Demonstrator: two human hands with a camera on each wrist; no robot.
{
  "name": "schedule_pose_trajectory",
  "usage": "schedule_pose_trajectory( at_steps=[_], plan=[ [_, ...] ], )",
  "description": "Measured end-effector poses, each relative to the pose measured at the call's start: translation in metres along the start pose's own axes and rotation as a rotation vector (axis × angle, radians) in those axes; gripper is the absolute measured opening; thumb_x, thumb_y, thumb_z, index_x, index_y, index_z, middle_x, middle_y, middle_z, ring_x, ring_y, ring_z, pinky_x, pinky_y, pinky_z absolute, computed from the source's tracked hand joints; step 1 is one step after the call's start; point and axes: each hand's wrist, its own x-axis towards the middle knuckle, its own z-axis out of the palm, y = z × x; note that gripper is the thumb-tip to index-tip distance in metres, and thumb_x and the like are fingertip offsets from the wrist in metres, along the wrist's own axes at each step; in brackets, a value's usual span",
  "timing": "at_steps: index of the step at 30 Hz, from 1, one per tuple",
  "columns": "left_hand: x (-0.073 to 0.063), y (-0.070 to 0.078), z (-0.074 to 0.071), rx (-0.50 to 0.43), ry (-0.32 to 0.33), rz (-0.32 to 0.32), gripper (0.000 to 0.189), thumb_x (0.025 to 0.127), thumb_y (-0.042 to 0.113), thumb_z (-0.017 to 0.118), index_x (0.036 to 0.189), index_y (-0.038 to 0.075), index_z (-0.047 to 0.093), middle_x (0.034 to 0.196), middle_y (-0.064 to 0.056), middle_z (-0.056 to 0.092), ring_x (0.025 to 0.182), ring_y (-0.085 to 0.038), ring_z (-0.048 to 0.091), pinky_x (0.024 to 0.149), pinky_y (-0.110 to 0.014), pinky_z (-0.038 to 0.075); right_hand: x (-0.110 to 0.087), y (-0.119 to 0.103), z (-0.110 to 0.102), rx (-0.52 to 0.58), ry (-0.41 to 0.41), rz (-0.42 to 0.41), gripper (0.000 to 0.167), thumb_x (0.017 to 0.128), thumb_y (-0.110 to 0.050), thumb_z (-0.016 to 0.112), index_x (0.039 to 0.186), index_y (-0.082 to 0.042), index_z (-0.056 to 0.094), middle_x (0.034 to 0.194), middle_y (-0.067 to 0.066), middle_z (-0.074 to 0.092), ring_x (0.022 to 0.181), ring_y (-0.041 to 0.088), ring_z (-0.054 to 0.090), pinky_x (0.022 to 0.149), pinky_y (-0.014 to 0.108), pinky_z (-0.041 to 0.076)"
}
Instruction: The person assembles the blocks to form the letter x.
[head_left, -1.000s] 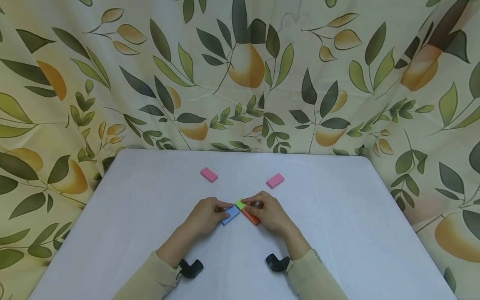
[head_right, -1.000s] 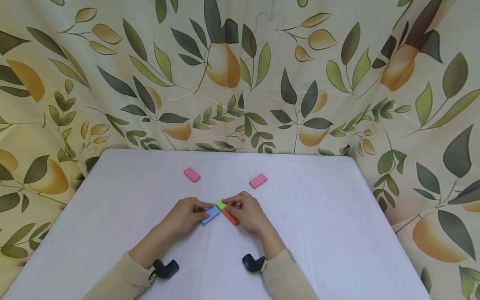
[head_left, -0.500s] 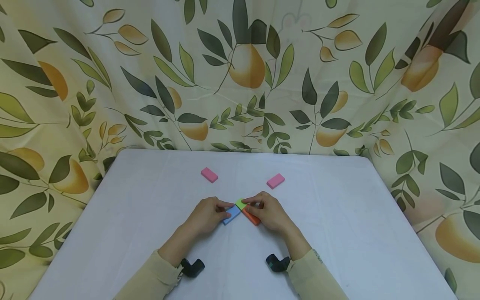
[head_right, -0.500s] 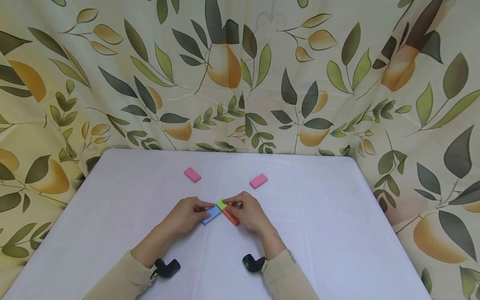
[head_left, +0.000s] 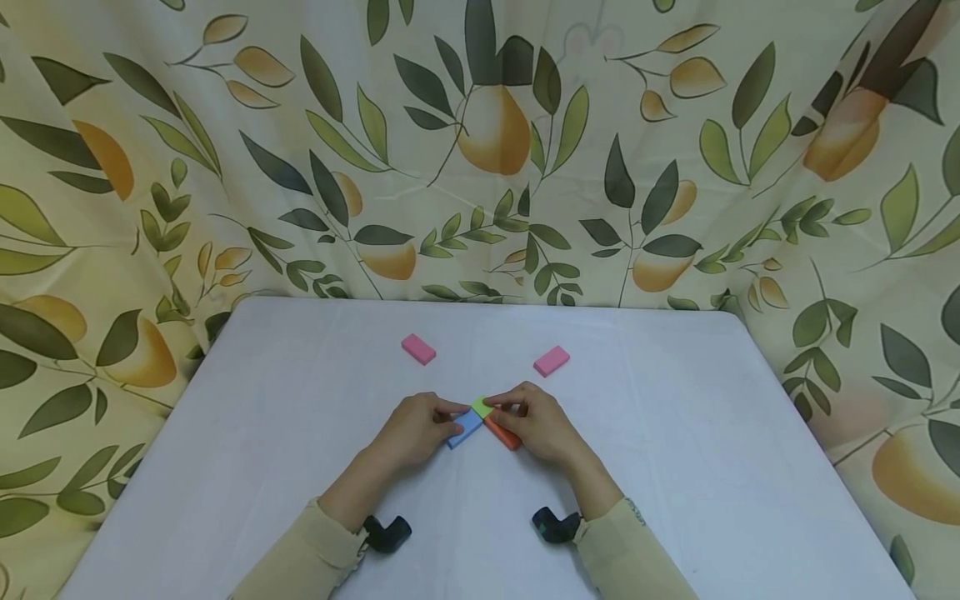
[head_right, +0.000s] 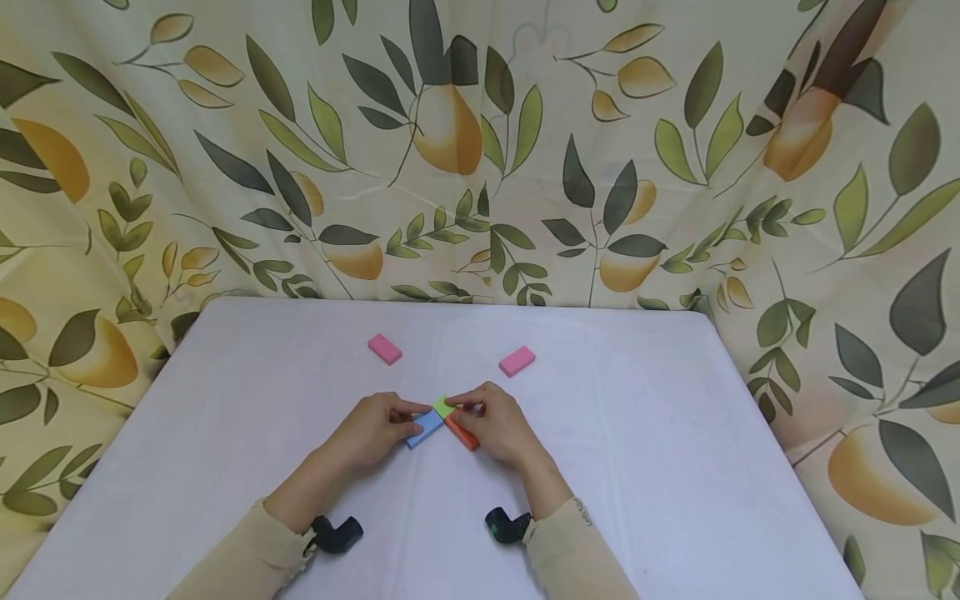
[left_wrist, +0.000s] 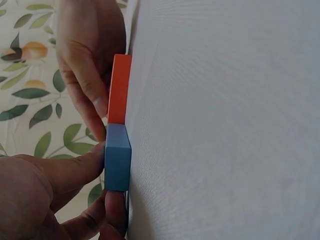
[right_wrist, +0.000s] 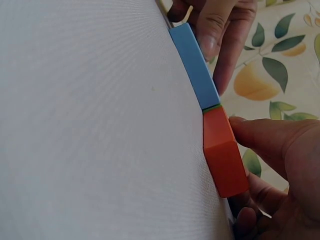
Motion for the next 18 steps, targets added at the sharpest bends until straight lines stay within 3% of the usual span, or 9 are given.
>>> schedule_pose_trajectory(
  at_steps=[18],
  plan=[
    [0.0006,0.0004,-0.0017,-0.033,-0.005,0.008,0.031,0.094,0.023,0.078,0.124,0.026,0.076,0.086,0.003,0.063,0.079,-0.016,0.056,0.068,-0.031,0.045,0.0000,-0.0014,0.0003,0.022,0.009,0.012,0.022,0.093,-0.023,0.078,0.113,-0.034,0.081,0.100,-0.006,0.064,0.085,0.017,0.053,0.070,0.032,0.042]
  ],
)
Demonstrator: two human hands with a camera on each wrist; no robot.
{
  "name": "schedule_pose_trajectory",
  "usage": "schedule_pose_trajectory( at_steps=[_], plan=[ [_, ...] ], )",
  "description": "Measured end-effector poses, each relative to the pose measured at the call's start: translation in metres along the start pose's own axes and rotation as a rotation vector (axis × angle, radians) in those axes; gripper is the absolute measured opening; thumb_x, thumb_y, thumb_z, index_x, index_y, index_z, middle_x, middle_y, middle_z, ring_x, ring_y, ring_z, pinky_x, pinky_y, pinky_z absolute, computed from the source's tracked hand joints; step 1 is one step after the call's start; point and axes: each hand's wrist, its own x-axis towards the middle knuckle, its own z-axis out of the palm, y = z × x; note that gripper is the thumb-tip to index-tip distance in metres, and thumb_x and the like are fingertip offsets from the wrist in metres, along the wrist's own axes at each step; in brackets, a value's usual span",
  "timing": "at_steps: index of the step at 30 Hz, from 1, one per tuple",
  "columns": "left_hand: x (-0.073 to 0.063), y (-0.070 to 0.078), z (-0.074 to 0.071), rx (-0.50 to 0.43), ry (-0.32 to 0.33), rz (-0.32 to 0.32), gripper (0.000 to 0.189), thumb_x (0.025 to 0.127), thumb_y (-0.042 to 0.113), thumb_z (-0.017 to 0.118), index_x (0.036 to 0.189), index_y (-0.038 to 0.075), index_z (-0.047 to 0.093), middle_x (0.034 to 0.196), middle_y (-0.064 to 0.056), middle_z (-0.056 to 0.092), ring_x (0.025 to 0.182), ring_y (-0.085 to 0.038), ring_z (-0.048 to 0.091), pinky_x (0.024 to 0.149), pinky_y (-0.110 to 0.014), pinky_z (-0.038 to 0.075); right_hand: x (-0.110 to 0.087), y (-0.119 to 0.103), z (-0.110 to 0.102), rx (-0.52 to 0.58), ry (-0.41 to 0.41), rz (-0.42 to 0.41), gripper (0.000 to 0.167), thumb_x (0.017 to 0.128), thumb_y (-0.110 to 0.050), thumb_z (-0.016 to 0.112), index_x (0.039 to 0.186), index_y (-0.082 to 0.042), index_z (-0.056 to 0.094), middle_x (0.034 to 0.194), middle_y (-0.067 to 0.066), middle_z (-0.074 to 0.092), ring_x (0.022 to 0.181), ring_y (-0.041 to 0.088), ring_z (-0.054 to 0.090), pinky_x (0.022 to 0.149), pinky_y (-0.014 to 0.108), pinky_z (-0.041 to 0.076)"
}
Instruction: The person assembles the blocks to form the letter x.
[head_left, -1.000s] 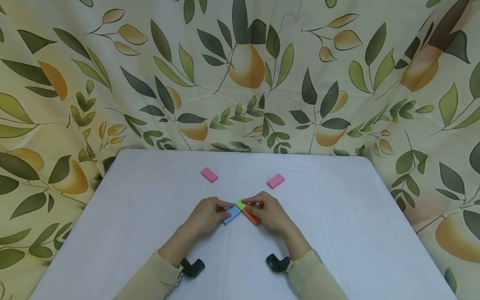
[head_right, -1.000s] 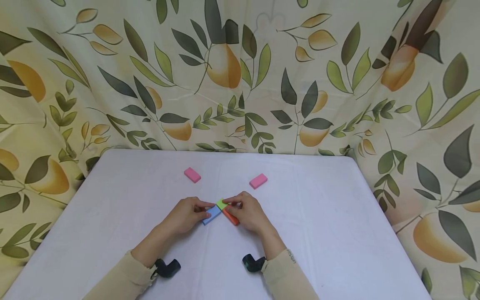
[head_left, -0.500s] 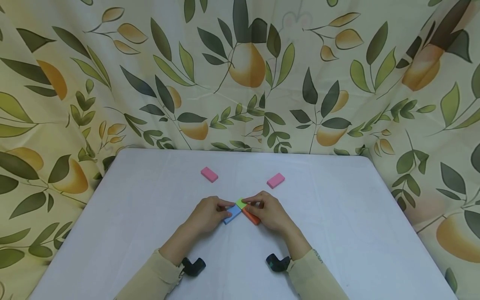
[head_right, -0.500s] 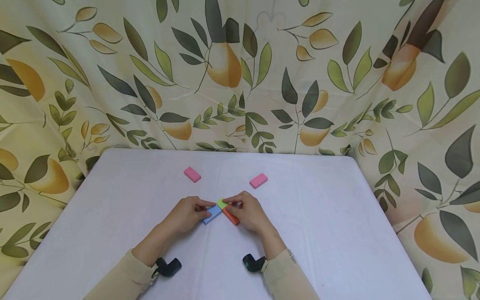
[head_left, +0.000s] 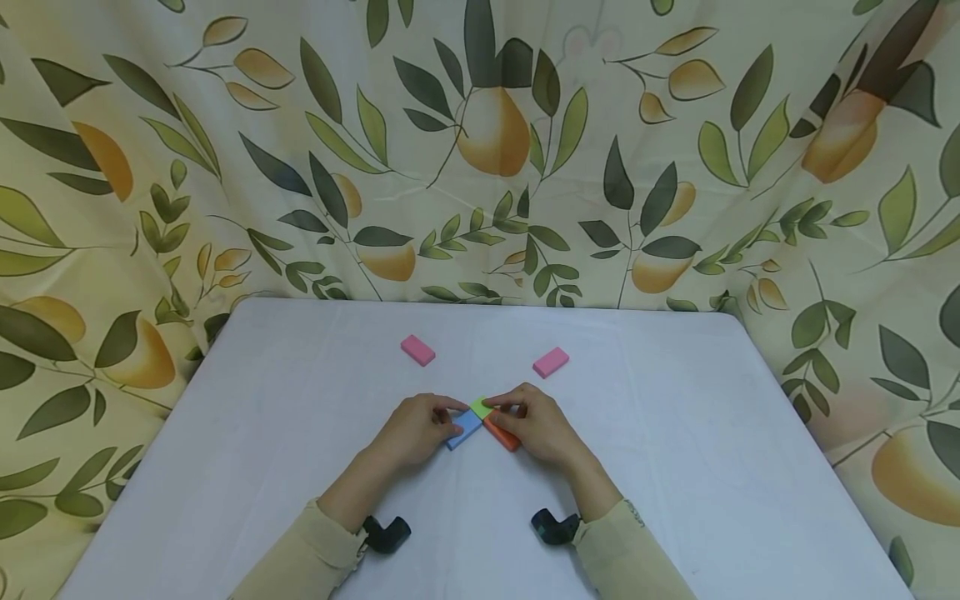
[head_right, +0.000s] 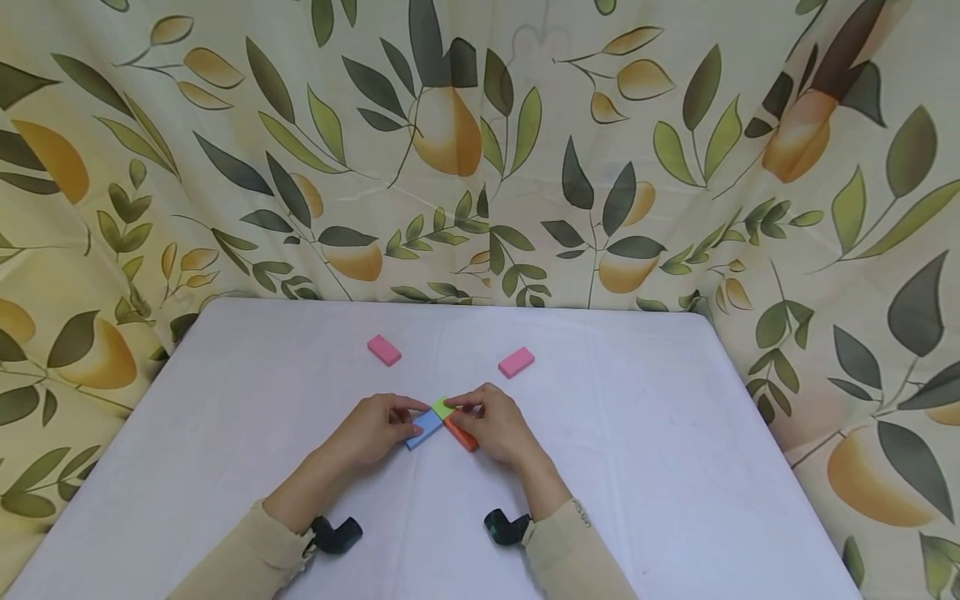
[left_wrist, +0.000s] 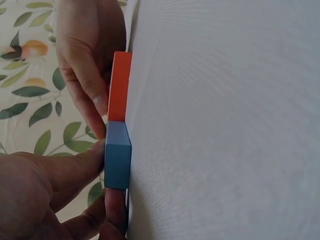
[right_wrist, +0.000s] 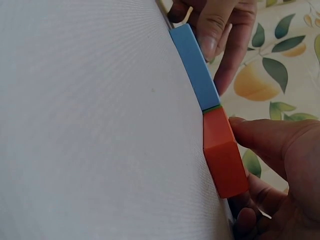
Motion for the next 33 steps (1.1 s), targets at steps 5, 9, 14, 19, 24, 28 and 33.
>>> schedule_pose_trajectory(
  at_steps=[5,9,14,19,24,28,33],
  plan=[
    [-0.0003,-0.0001,-0.0001,-0.006,-0.004,0.004,0.032,0.093,0.022,0.078,0.125,0.025,0.076,0.086,0.003,0.063,0.078,-0.016,0.056,0.067,-0.031,0.045,-0.0002,0.0005,0.0004,0.005,0.002,0.003,0.023,0.093,-0.023,0.078,0.113,-0.034,0.080,0.100,-0.006,0.064,0.084,0.017,0.053,0.070,0.032,0.042],
    [-0.0005,0.0000,-0.0008,-0.004,-0.010,0.001,0.034,0.094,0.023,0.078,0.128,0.025,0.075,0.086,0.003,0.063,0.078,-0.016,0.056,0.066,-0.031,0.045,-0.0002,0.0005,0.0005,0.002,0.002,0.004,0.023,0.093,-0.022,0.078,0.113,-0.034,0.080,0.100,-0.006,0.064,0.084,0.017,0.053,0.070,0.032,0.042],
    [-0.0005,-0.0004,0.0000,0.015,-0.014,0.005,0.036,0.095,0.023,0.077,0.130,0.027,0.074,0.088,0.003,0.062,0.081,-0.016,0.055,0.068,-0.030,0.045,0.0003,0.0006,0.0003,-0.002,0.001,0.003,0.023,0.093,-0.022,0.078,0.113,-0.034,0.080,0.101,-0.006,0.065,0.084,0.017,0.053,0.070,0.032,0.042],
    [-0.0006,-0.0007,0.0008,0.027,-0.020,0.013,0.036,0.095,0.024,0.076,0.132,0.027,0.073,0.089,0.003,0.061,0.082,-0.016,0.055,0.070,-0.031,0.046,0.0008,0.0012,0.0002,-0.006,0.000,0.001,0.024,0.093,-0.023,0.078,0.114,-0.035,0.080,0.100,-0.006,0.064,0.084,0.017,0.053,0.070,0.032,0.043],
    [-0.0010,-0.0008,0.0007,0.029,-0.026,0.007,0.036,0.096,0.023,0.075,0.133,0.028,0.073,0.091,0.002,0.061,0.084,-0.017,0.055,0.072,-0.032,0.047,0.0008,0.0020,0.0001,0.001,-0.002,0.000,0.024,0.093,-0.022,0.078,0.114,-0.035,0.080,0.101,-0.006,0.064,0.084,0.017,0.053,0.070,0.032,0.043],
    [-0.0019,-0.0002,-0.0004,0.037,-0.030,0.014,0.037,0.097,0.022,0.074,0.133,0.027,0.072,0.093,0.002,0.061,0.085,-0.017,0.055,0.074,-0.032,0.047,0.0004,0.0011,-0.0004,0.001,-0.001,-0.001,0.024,0.093,-0.022,0.078,0.114,-0.034,0.080,0.102,-0.005,0.065,0.085,0.017,0.053,0.071,0.032,0.043],
    [-0.0024,0.0004,-0.0007,0.031,-0.030,0.009,0.036,0.097,0.022,0.074,0.133,0.027,0.072,0.094,0.001,0.061,0.086,-0.017,0.055,0.076,-0.033,0.047,0.0000,-0.0001,-0.0005,-0.002,0.001,0.001,0.024,0.093,-0.023,0.078,0.114,-0.034,0.080,0.103,-0.006,0.065,0.085,0.017,0.053,0.071,0.033,0.043]
  ],
)
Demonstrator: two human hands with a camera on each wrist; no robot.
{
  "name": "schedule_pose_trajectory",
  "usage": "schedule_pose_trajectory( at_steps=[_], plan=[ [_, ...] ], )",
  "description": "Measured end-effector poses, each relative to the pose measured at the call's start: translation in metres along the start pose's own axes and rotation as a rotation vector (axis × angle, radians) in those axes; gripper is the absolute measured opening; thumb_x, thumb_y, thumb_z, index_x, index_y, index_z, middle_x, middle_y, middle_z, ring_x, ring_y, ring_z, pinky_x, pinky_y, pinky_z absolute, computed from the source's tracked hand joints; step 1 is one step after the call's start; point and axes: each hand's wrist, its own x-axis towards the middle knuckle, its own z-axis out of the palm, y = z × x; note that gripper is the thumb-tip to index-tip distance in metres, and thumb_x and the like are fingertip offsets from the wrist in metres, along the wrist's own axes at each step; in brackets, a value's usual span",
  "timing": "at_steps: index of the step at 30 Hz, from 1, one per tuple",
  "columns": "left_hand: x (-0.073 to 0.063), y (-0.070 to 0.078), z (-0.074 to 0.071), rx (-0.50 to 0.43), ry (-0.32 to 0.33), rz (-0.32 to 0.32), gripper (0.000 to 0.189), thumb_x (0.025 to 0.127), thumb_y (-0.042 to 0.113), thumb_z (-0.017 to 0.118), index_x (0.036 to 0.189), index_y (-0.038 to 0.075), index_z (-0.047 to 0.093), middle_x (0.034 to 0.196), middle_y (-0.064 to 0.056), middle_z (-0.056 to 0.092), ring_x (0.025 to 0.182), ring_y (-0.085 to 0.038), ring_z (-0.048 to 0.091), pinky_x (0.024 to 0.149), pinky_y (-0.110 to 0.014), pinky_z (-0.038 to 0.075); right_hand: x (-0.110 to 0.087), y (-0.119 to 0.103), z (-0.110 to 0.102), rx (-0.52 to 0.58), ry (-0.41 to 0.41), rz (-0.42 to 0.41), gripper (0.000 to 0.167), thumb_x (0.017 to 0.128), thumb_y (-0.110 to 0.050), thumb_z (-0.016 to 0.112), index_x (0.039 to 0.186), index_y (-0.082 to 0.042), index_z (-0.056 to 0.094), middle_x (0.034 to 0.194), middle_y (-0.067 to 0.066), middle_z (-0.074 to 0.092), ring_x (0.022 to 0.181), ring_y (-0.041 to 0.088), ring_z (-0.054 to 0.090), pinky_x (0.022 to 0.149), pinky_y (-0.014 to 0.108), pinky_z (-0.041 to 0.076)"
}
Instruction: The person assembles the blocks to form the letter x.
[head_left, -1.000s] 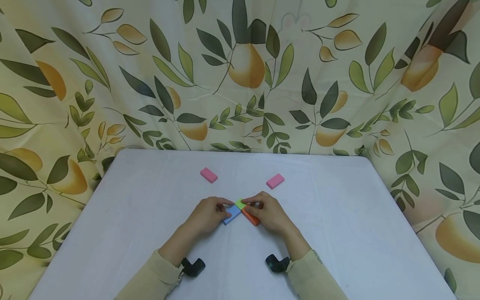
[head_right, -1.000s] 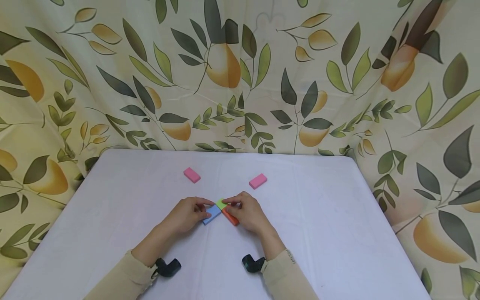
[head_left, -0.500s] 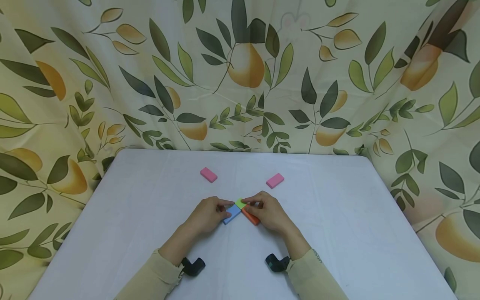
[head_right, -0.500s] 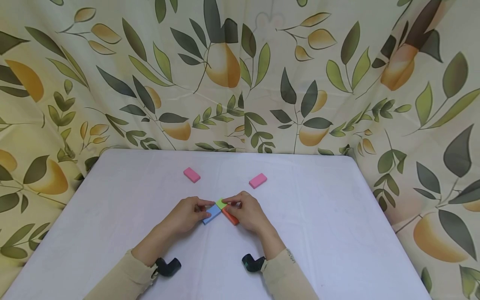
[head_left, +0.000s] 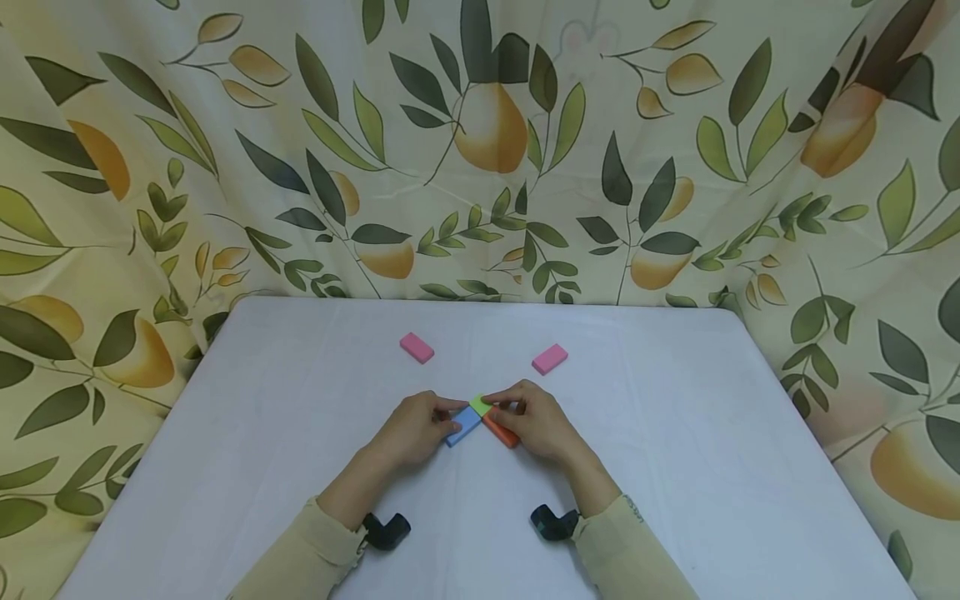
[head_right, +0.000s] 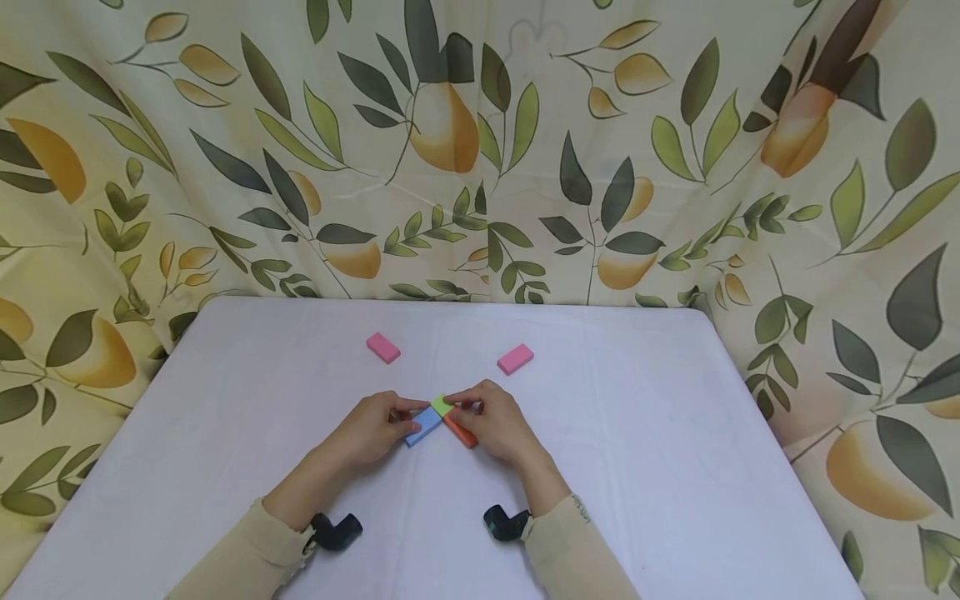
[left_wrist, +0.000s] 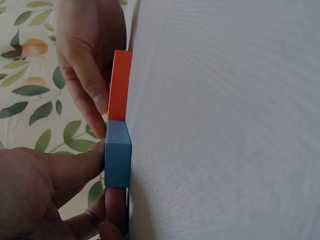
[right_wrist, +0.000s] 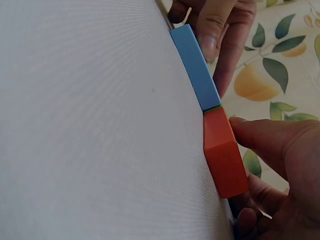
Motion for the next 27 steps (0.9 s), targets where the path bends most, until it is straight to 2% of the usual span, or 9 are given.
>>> schedule_pose_trajectory(
  at_steps=[14,27],
  plan=[
    [0.0017,-0.0012,0.0013,-0.002,0.002,-0.019,0.036,0.098,0.023,0.073,0.133,0.029,0.072,0.095,0.001,0.061,0.088,-0.018,0.055,0.077,-0.033,0.046,0.0000,-0.0003,-0.0003,-0.003,-0.005,-0.015,0.024,0.094,-0.022,0.078,0.114,-0.033,0.080,0.102,-0.005,0.065,0.085,0.017,0.053,0.071,0.032,0.043],
    [0.0032,-0.0031,0.0009,-0.012,-0.009,-0.001,0.035,0.098,0.021,0.072,0.133,0.026,0.072,0.094,0.001,0.060,0.086,-0.017,0.054,0.075,-0.032,0.045,-0.0004,-0.0004,-0.0006,-0.005,-0.005,-0.004,0.023,0.094,-0.023,0.077,0.114,-0.034,0.080,0.102,-0.006,0.065,0.085,0.017,0.053,0.072,0.032,0.043]
  ],
)
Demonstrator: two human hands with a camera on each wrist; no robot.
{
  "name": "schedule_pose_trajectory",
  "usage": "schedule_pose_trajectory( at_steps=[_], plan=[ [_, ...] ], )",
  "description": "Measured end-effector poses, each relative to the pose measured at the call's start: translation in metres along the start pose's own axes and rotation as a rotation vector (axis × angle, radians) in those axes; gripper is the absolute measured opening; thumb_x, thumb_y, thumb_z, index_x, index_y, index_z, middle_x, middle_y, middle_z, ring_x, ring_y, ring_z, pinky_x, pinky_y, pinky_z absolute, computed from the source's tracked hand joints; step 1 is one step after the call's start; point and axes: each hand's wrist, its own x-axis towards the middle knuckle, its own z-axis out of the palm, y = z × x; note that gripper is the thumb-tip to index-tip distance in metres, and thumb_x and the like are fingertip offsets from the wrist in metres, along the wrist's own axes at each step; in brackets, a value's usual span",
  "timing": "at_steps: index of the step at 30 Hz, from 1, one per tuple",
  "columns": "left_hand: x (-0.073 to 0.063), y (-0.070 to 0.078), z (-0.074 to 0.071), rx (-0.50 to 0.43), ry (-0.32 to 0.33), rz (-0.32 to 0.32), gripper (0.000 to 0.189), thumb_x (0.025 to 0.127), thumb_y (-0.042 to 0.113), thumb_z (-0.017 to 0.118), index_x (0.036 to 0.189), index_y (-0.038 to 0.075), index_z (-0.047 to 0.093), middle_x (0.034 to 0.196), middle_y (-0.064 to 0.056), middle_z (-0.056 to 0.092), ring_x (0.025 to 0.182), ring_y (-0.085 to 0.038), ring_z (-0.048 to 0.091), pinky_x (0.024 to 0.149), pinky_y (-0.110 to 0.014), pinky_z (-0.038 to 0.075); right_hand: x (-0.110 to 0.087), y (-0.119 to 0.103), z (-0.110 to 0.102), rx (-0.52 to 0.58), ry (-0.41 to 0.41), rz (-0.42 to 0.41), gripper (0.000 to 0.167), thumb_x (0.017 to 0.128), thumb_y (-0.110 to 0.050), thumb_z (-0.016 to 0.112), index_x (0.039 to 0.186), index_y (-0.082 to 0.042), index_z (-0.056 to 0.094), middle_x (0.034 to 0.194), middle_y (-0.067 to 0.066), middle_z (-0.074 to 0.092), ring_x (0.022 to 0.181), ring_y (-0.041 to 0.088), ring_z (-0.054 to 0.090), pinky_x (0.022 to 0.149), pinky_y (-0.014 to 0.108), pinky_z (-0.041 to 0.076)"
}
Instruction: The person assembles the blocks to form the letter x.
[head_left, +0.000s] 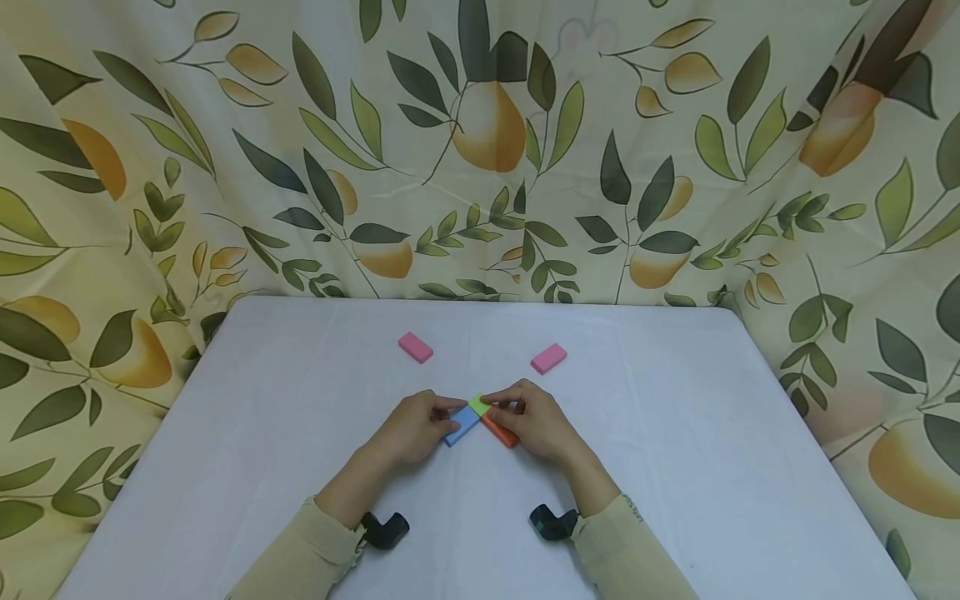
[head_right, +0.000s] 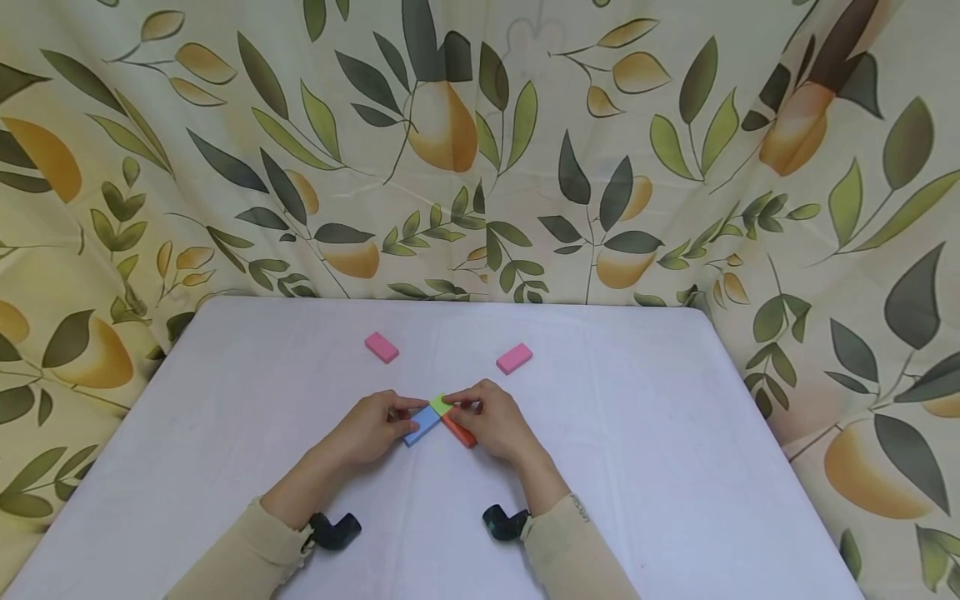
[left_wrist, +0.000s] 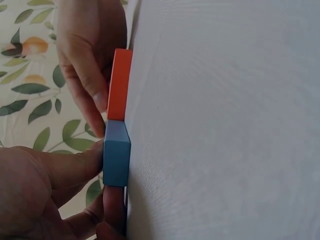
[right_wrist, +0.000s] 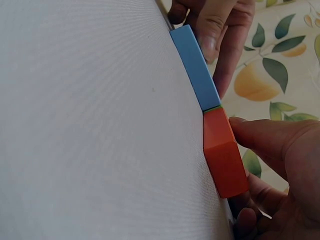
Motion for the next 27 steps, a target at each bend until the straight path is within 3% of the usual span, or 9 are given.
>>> schedule_pose_trajectory(
  at_steps=[27],
  plan=[
    [0.0013,0.0034,-0.0010,-0.012,-0.006,-0.009,0.032,0.100,0.020,0.070,0.131,0.021,0.072,0.092,0.000,0.060,0.082,-0.017,0.054,0.071,-0.033,0.043,-0.0016,-0.0019,-0.0002,-0.004,0.003,0.011,0.023,0.094,-0.023,0.078,0.114,-0.033,0.080,0.100,-0.005,0.064,0.084,0.017,0.053,0.070,0.032,0.042]
  ],
)
